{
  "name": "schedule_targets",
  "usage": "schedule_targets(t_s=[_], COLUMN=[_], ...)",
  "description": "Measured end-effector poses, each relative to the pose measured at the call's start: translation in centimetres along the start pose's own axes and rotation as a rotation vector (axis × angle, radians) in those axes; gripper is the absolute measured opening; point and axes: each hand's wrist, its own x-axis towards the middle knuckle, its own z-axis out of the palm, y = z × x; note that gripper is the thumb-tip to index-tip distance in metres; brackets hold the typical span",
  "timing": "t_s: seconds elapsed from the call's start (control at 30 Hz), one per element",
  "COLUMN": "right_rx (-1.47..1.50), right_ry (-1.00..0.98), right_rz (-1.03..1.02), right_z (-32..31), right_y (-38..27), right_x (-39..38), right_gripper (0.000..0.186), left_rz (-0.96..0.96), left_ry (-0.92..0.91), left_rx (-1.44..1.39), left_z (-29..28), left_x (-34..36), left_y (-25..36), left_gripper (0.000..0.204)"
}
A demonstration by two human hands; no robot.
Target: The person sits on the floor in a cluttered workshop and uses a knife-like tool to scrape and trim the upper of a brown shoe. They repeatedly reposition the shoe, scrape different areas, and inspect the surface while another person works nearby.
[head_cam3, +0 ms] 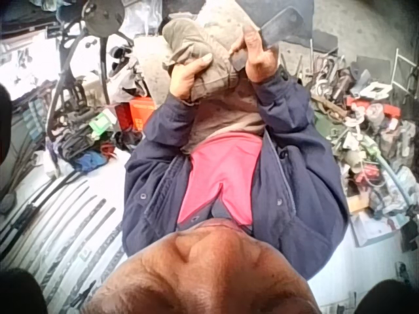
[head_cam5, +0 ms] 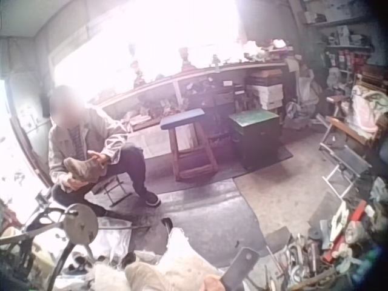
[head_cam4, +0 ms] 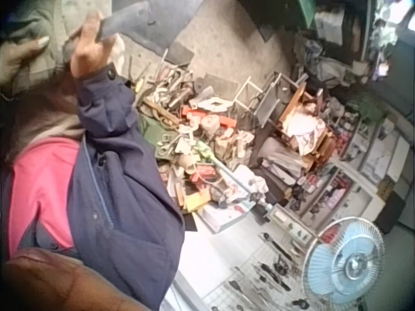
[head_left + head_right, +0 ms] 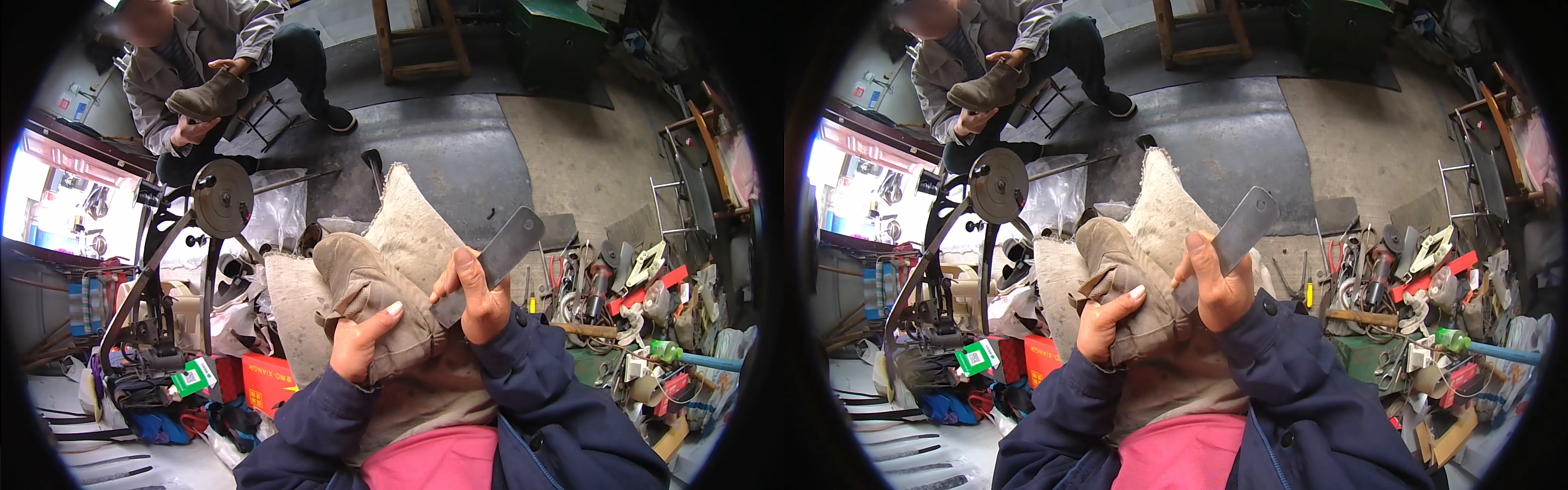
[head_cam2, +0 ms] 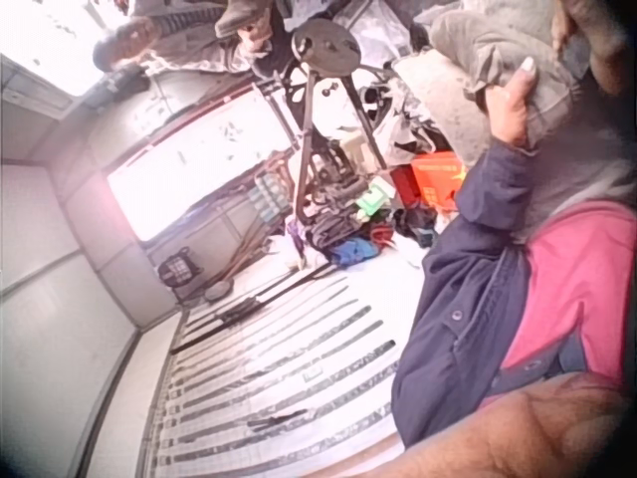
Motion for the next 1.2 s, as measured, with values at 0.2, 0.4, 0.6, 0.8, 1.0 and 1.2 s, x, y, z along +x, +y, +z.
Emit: schedule_targets(t_s=[0.2,0.4,0.6,0.8,1.0,1.2], right_rx=[-0.078,0.036,-0.128,-0.090,-0.099,-0.043], right_ry=[-0.009,-0.012,-0.021,-0.008,-0.004,0.009], right_rz=[-0.053,-0.204,-0.305,-0.340,-0.347,-0.337], right_z=[-0.5,-0.9,-1.4,-1.4,-1.7,-1.6], right_y=[0.4,1.0,1.0,1.1,1.1,1.4], right_x=[-0.6,-1.7,-2.5,-3.3,-3.8,-4.0], right_gripper=[0.050,0.045,0.050,0.051,0.050,0.049], left_rz=[-0.033,-0.034,-0.028,-0.007,-0.040,-0.093], left_ry=[0.038,0.065,0.053,0.067,0.045,0.005], left_rx=[0.012,0.024,0.024,0.032,-0.023,0.003], left_z=[0.5,1.0,0.5,0.3,0.1,0.4], left_x=[-0.1,-0.3,0.2,0.3,0.3,-0.2], left_y=[0.2,0.1,-0.4,-0.8,-0.9,0.0], left_gripper=[0.029,0.030,0.032,0.031,0.035,0.034])
